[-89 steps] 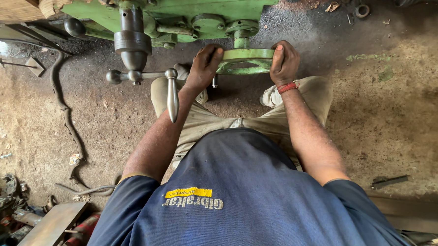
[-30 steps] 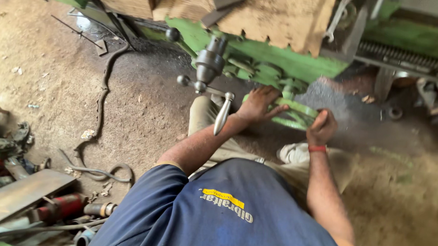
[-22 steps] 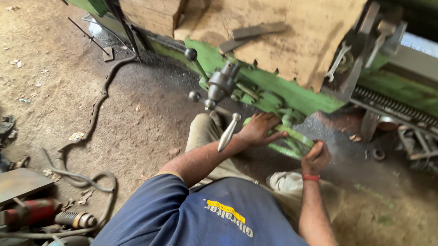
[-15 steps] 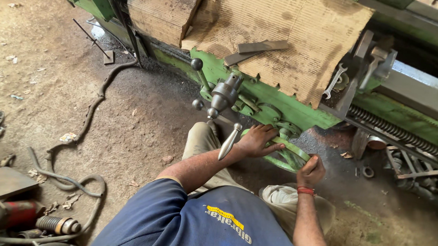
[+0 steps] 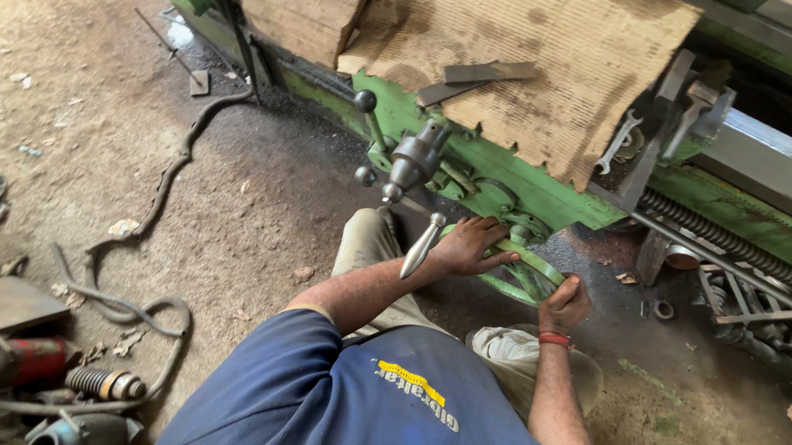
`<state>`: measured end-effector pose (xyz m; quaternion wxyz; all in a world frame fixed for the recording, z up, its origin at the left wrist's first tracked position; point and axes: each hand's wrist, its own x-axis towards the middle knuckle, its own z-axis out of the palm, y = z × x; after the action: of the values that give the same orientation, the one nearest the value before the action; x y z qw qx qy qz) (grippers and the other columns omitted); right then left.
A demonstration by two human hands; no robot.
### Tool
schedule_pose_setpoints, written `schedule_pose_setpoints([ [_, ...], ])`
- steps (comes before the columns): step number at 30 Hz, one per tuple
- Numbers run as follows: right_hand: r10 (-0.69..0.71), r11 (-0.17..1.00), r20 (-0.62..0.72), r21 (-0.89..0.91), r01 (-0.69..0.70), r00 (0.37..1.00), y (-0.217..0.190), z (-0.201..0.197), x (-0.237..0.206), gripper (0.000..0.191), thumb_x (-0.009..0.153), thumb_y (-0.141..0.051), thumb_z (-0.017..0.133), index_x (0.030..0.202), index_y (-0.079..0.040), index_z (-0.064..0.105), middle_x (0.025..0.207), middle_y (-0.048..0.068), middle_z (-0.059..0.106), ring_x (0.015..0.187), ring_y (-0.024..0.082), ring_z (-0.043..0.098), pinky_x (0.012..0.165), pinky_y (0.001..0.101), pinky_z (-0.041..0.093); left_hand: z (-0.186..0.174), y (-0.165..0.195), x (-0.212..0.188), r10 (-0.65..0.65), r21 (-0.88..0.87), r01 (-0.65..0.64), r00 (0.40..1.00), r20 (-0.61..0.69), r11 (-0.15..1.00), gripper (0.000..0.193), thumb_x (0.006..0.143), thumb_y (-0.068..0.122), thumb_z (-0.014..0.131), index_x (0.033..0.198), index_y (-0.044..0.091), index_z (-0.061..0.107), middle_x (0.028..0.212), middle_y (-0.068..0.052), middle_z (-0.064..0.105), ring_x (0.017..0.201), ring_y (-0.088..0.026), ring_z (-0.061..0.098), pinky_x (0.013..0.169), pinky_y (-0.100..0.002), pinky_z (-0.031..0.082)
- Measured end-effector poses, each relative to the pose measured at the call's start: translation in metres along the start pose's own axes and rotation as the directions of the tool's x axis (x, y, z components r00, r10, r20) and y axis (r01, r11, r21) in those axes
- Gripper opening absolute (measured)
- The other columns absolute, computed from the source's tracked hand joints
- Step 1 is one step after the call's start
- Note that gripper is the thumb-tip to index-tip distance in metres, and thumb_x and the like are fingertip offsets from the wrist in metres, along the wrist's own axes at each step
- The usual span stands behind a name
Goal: The person kneels in front of a green metal lathe and repeatedly turns a handwheel with both hands to adjust the machine's carriage. The hands remain on the wheel for the duration of the clip, performing a continuous manual adjustment.
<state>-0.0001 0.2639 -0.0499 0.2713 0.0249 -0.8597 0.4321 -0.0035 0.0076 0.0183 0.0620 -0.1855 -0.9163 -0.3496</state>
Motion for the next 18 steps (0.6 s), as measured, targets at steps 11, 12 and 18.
schedule_pose_setpoints([
  [11, -0.047, 0.999, 0.013, -0.009, 0.048, 0.999, 0.010, 0.001, -0.003, 0.053, 0.114, -0.039, 0.041, 0.087, 0.003, 0.060, 0.075, 0.024, 0.059, 0.067, 0.043, 0.057, 0.063, 0.0516, 0.040, 0.004, -0.002, -0.004, 0.014, -0.023, -0.016, 0.998, -0.055, 1.000, 0.066, 0.096, 0.066, 0.054, 0.124, 0.008, 0.066, 0.122, -0.018, 0.065, 0.115, -0.041, 0.062, 0.099, -0.053, 0.047],
  [12, -0.041, 0.999, 0.017, -0.021, 0.041, 0.999, 0.011, 0.001, -0.002, 0.054, 0.114, -0.039, 0.040, 0.085, 0.003, 0.058, 0.074, 0.024, 0.057, 0.067, 0.044, 0.055, 0.063, 0.0525, 0.039, 0.004, -0.003, -0.004, 0.018, -0.025, -0.020, 0.998, -0.054, 0.999, 0.066, 0.096, 0.066, 0.054, 0.124, 0.008, 0.066, 0.122, -0.017, 0.065, 0.115, -0.041, 0.062, 0.099, -0.053, 0.047],
  [18, -0.056, 0.997, 0.017, -0.043, 0.057, 0.998, 0.007, 0.001, -0.001, 0.055, 0.115, -0.039, 0.039, 0.086, 0.003, 0.059, 0.075, 0.025, 0.057, 0.068, 0.045, 0.056, 0.064, 0.0532, 0.039, 0.004, -0.004, -0.005, 0.026, -0.006, -0.026, 0.997, -0.072, 1.000, 0.066, 0.096, 0.066, 0.054, 0.125, 0.008, 0.066, 0.122, -0.018, 0.064, 0.116, -0.041, 0.063, 0.101, -0.053, 0.047],
])
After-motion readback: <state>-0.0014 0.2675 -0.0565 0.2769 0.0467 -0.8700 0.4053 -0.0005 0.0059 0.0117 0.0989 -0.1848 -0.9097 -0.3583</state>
